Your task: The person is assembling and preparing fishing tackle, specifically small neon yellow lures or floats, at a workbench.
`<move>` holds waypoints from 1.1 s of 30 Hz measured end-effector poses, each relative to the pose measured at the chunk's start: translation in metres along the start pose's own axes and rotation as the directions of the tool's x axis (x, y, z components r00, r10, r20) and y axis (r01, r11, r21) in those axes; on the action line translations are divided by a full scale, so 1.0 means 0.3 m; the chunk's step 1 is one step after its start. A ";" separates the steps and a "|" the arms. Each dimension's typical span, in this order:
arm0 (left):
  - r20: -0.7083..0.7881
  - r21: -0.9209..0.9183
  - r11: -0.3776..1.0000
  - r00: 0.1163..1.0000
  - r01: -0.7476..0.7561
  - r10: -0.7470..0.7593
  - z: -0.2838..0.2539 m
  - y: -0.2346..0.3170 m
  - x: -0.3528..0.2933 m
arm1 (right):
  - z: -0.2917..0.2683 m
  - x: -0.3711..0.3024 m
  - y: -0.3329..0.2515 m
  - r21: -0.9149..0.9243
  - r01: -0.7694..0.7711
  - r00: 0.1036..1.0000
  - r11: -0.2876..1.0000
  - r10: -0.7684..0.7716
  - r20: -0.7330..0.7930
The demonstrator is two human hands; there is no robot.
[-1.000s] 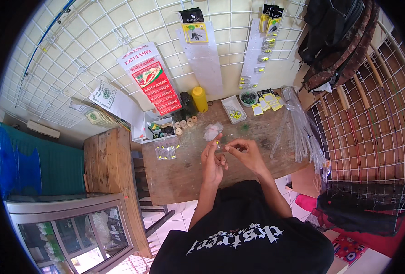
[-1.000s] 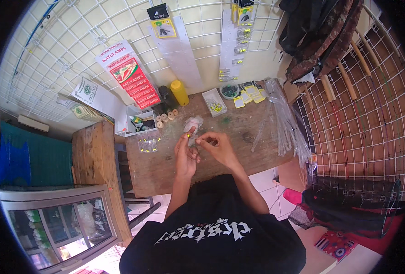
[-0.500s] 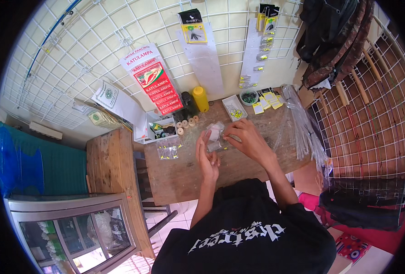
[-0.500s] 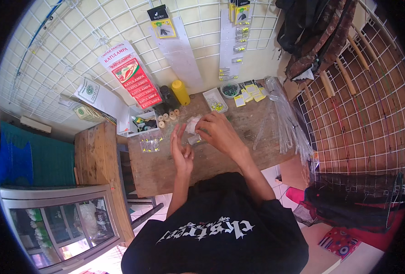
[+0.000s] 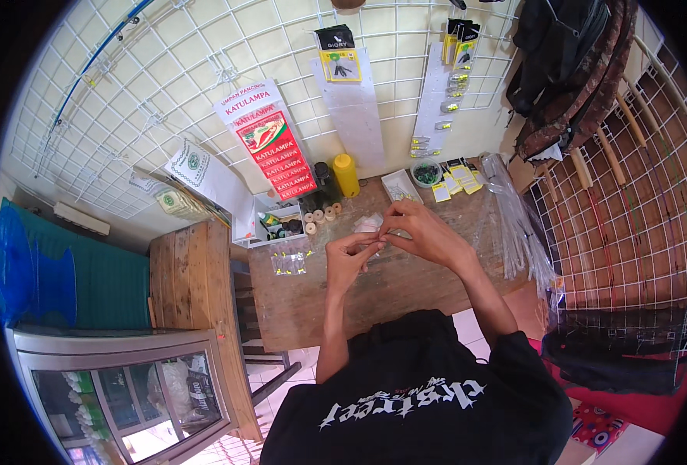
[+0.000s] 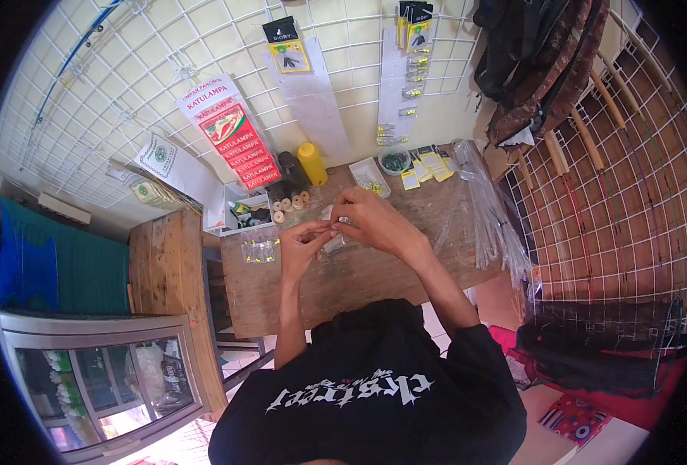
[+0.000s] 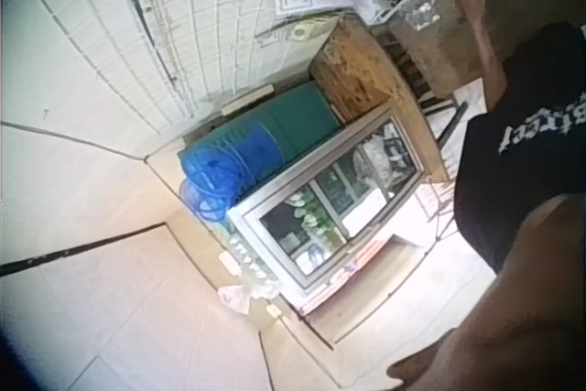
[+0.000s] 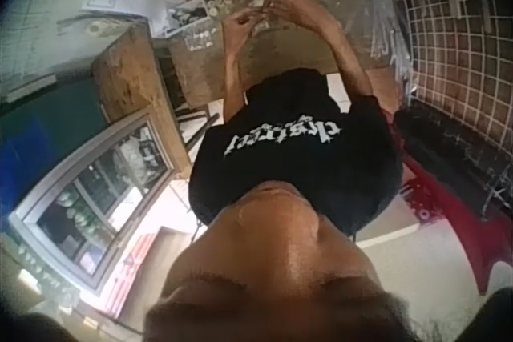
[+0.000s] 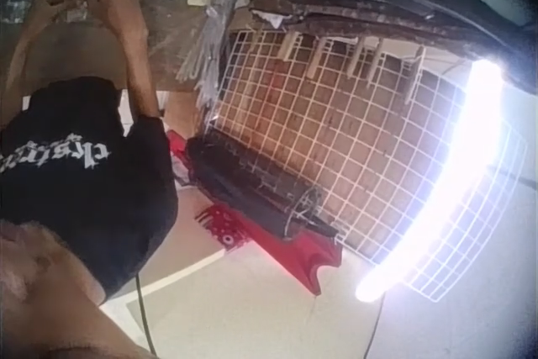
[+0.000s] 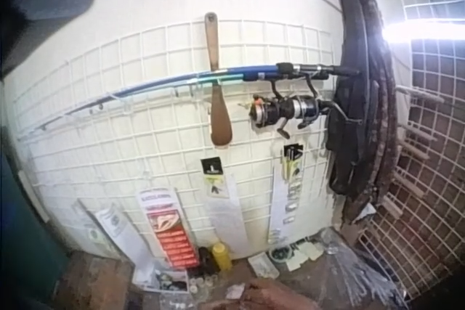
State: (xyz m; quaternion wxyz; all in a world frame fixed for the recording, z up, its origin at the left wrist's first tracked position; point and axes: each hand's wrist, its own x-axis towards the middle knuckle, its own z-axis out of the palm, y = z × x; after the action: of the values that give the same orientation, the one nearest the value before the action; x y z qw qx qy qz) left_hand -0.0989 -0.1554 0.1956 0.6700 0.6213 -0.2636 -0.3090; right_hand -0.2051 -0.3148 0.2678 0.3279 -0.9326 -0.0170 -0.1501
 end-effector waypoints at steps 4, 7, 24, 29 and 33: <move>0.030 -0.013 1.000 0.999 -0.015 0.015 0.001 -0.015 0.013 | 0.001 0.008 0.018 0.054 -0.041 0.999 0.998 0.041 0.000; 0.029 0.020 1.000 1.000 -0.003 0.002 -0.013 -0.044 0.015 | 0.031 0.012 0.051 0.120 -0.048 0.997 0.992 0.054 -0.046; -0.273 -0.861 0.500 0.743 0.095 -0.611 -0.159 -0.423 -0.086 | 0.341 -0.006 0.861 0.100 -0.570 0.778 0.815 0.575 -0.253; -0.269 -0.861 0.499 0.750 0.094 -0.604 -0.162 -0.374 -0.046 | 0.402 0.063 0.913 0.018 -0.591 0.791 0.807 0.584 -0.182; -0.308 -0.846 0.530 0.766 0.051 -0.565 -0.218 -0.365 -0.044 | 0.456 0.099 0.876 -0.114 -0.659 0.747 0.743 0.630 -0.212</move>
State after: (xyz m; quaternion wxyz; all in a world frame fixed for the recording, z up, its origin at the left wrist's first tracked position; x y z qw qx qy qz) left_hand -0.0690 -0.1057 0.0812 0.8498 0.3514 0.2286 -0.3196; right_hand -0.1058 -0.4385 0.0156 0.2734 -0.8911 0.3474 -0.1022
